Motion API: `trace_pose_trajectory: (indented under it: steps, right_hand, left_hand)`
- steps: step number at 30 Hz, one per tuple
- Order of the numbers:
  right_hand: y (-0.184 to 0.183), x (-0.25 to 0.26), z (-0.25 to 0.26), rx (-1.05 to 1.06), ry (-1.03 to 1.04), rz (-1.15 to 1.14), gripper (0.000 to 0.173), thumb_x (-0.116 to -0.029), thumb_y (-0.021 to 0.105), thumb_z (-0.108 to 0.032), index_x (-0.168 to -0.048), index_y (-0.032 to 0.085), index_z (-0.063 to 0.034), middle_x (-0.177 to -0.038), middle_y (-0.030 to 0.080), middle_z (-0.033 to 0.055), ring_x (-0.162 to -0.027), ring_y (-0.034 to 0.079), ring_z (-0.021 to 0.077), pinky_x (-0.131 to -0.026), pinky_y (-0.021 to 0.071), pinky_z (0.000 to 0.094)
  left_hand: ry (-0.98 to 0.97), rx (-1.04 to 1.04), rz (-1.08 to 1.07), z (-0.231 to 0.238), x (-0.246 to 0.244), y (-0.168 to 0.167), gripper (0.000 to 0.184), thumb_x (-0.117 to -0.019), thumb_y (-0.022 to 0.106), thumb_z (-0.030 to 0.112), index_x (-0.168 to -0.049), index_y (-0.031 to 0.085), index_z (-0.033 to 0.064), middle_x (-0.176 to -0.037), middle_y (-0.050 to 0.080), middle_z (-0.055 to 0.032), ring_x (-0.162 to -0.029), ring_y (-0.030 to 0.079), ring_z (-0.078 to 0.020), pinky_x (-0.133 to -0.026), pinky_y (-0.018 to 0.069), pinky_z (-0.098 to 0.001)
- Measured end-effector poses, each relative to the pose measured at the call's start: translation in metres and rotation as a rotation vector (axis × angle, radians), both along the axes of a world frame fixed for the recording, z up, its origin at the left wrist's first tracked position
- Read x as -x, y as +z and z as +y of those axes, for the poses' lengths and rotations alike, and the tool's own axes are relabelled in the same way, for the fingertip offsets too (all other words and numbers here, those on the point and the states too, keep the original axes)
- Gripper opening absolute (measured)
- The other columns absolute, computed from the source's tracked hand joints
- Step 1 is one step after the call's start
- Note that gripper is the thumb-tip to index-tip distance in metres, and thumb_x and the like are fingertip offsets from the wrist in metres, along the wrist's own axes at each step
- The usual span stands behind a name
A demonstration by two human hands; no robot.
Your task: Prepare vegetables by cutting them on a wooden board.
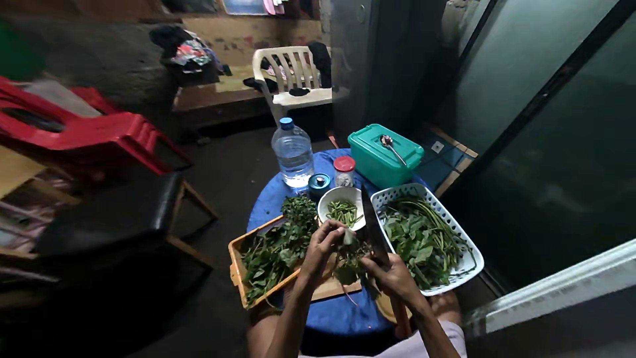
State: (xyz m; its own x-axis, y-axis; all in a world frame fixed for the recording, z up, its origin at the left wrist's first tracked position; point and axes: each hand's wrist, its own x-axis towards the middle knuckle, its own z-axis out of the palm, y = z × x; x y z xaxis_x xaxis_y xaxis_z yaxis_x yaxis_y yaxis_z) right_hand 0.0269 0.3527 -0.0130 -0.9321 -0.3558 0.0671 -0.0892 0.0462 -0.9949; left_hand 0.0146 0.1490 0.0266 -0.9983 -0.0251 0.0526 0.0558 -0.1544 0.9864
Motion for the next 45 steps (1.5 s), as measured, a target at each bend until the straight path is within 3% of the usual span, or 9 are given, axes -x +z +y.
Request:
trace_pose_trajectory:
  steps: [3, 9, 12, 15, 22, 26, 31, 37, 45]
  right_hand:
    - [0.001, -0.005, 0.011, 0.037, -0.02, -0.22, 0.025, -0.0984, 0.067, -0.032, -0.103, 0.071, -0.0072, -0.072, 0.066, -0.0039, -0.051, 0.053, 0.0021, -0.048, 0.0474, 0.0208]
    - [-0.006, -0.008, 0.018, 0.049, -0.089, -0.263, 0.025, -0.0947, 0.072, -0.031, -0.101, 0.071, -0.0072, -0.07, 0.065, -0.0028, -0.05, 0.054, 0.0031, -0.048, 0.0483, 0.0211]
    - [-0.015, -0.011, 0.013, -0.157, -0.137, 0.017, 0.026, -0.0928, 0.073, -0.03, -0.099, 0.073, -0.0047, -0.079, 0.069, -0.0015, -0.065, 0.061, 0.002, -0.063, 0.0536, 0.0223]
    - [-0.011, -0.015, 0.006, -0.314, -0.145, 0.287, 0.018, -0.0845, 0.07, -0.008, -0.097, 0.075, 0.0027, -0.092, 0.073, 0.0125, -0.084, 0.07, 0.0179, -0.08, 0.0586, 0.0352]
    - [-0.009, -0.024, 0.018, -0.067, -0.255, -0.062, 0.04, -0.0993, 0.064, -0.034, -0.129, 0.068, -0.0077, -0.075, 0.067, -0.0037, -0.054, 0.053, 0.0013, -0.052, 0.0484, 0.022]
    - [-0.008, -0.032, 0.023, 0.184, -0.188, -0.141, 0.064, -0.1083, 0.032, -0.051, -0.136, 0.058, 0.0003, -0.061, 0.054, -0.0089, -0.043, 0.045, 0.0014, -0.041, 0.0443, 0.021]
    - [-0.013, -0.044, 0.01, 0.457, -0.131, -0.202, 0.106, -0.0854, 0.029, -0.088, -0.139, 0.055, -0.0007, -0.06, 0.059, -0.0085, -0.042, 0.05, 0.0023, -0.041, 0.0479, 0.0214]
    - [-0.019, -0.054, 0.007, 0.58, -0.246, -0.115, 0.087, -0.0853, 0.033, -0.086, -0.121, 0.067, -0.0143, -0.056, 0.056, -0.0088, -0.043, 0.051, 0.0018, -0.044, 0.0492, 0.0212]
    - [-0.017, -0.063, 0.01, 0.554, -0.346, -0.077, 0.076, -0.0849, 0.038, -0.085, -0.115, 0.058, -0.0172, -0.061, 0.057, -0.0087, -0.044, 0.051, 0.0017, -0.042, 0.0469, 0.02]
  left_hand:
    - [0.272, 0.151, 0.02, 0.001, -0.004, -0.011, 0.028, -0.1028, 0.056, 0.014, -0.126, 0.055, -0.0022, -0.102, 0.066, -0.0055, -0.075, 0.065, -0.0073, -0.064, 0.056, -0.0236]
    - [0.324, 0.382, 0.387, 0.012, -0.035, -0.029, 0.014, -0.0911, 0.072, 0.013, -0.1, 0.071, 0.0017, -0.094, 0.07, -0.001, -0.075, 0.064, -0.002, -0.067, 0.0559, -0.0185]
    - [0.155, 0.466, 0.295, 0.032, -0.044, -0.027, 0.017, -0.0906, 0.076, 0.017, -0.1, 0.076, 0.0035, -0.089, 0.072, -0.0002, -0.071, 0.065, -0.0016, -0.066, 0.0565, -0.0181]
    - [0.1, 0.585, 0.171, 0.047, -0.043, -0.036, 0.021, -0.0901, 0.076, 0.023, -0.1, 0.078, 0.0047, -0.09, 0.071, -0.0038, -0.075, 0.065, -0.0059, -0.069, 0.0548, -0.0218]
    - [0.206, 0.239, -0.026, 0.026, -0.039, -0.043, 0.015, -0.0992, 0.066, 0.012, -0.105, 0.073, 0.0001, -0.092, 0.075, -0.0041, -0.079, 0.072, -0.0106, -0.074, 0.0624, -0.0284]
    - [0.25, 0.166, -0.037, 0.028, -0.042, -0.048, 0.014, -0.0991, 0.065, 0.01, -0.104, 0.071, -0.0014, -0.09, 0.074, -0.0042, -0.079, 0.072, -0.0101, -0.074, 0.0621, -0.0274]
    - [0.17, -0.028, -0.072, 0.042, -0.046, -0.047, 0.015, -0.1036, 0.057, 0.009, -0.111, 0.065, -0.0018, -0.096, 0.073, -0.006, -0.086, 0.073, -0.0149, -0.081, 0.0637, -0.0338]
    - [0.023, -0.177, 0.013, 0.038, -0.052, -0.055, 0.021, -0.1063, 0.047, 0.011, -0.118, 0.062, 0.0034, -0.112, 0.071, -0.0072, -0.097, 0.073, -0.0194, -0.086, 0.0632, -0.0395]
    - [-0.017, -0.241, 0.095, 0.039, -0.054, -0.05, 0.019, -0.1069, 0.053, 0.018, -0.117, 0.068, 0.0114, -0.112, 0.075, -0.0076, -0.1, 0.074, -0.0197, -0.087, 0.063, -0.0367]
